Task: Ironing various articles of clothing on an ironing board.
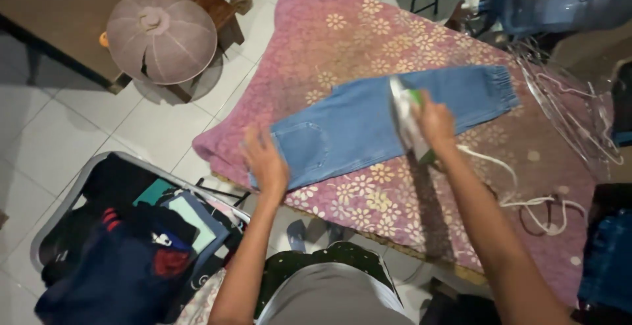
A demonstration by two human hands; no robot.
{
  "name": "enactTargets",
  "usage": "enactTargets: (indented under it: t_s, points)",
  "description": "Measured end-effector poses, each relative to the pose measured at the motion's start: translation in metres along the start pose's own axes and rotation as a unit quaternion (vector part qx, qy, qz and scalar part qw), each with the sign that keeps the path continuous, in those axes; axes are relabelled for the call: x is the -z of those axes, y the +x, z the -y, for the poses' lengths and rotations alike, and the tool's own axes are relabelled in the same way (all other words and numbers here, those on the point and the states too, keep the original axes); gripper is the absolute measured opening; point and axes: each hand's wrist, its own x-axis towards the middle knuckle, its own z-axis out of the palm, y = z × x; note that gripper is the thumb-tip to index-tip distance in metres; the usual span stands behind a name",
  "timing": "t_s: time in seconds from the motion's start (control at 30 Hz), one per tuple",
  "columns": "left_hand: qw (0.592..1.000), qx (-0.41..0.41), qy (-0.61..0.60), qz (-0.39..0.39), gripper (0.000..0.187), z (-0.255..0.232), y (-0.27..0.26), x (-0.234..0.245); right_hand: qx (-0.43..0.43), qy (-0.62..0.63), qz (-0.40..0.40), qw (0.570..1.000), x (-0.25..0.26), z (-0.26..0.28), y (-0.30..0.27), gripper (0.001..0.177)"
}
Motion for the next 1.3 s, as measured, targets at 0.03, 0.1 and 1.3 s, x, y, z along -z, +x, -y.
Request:
enactTargets:
  t_s: [0.03, 0.1, 1.3]
  points:
    - [1.0, -0.004, -0.001, 0.0, 0.057, -0.019, -0.001, -0.006, -0.004, 0.0, -0.002, 1.0, 0.003, -0.026, 0.006, 0.037]
    - [0.967, -0.097, -0.133, 0.196, 0.043, -0.058, -0.005, -0.018, -0.104, -0.006, -0.048, 0.993, 0.011, -0.078, 0.017, 0.037]
    - [0.714, 0.436, -0.531, -0.136, 0.035, -0.02, 0.008, -0.174, -0.179, 0.126, -0.028, 0.975, 0.054, -0.129, 0.079, 0.04]
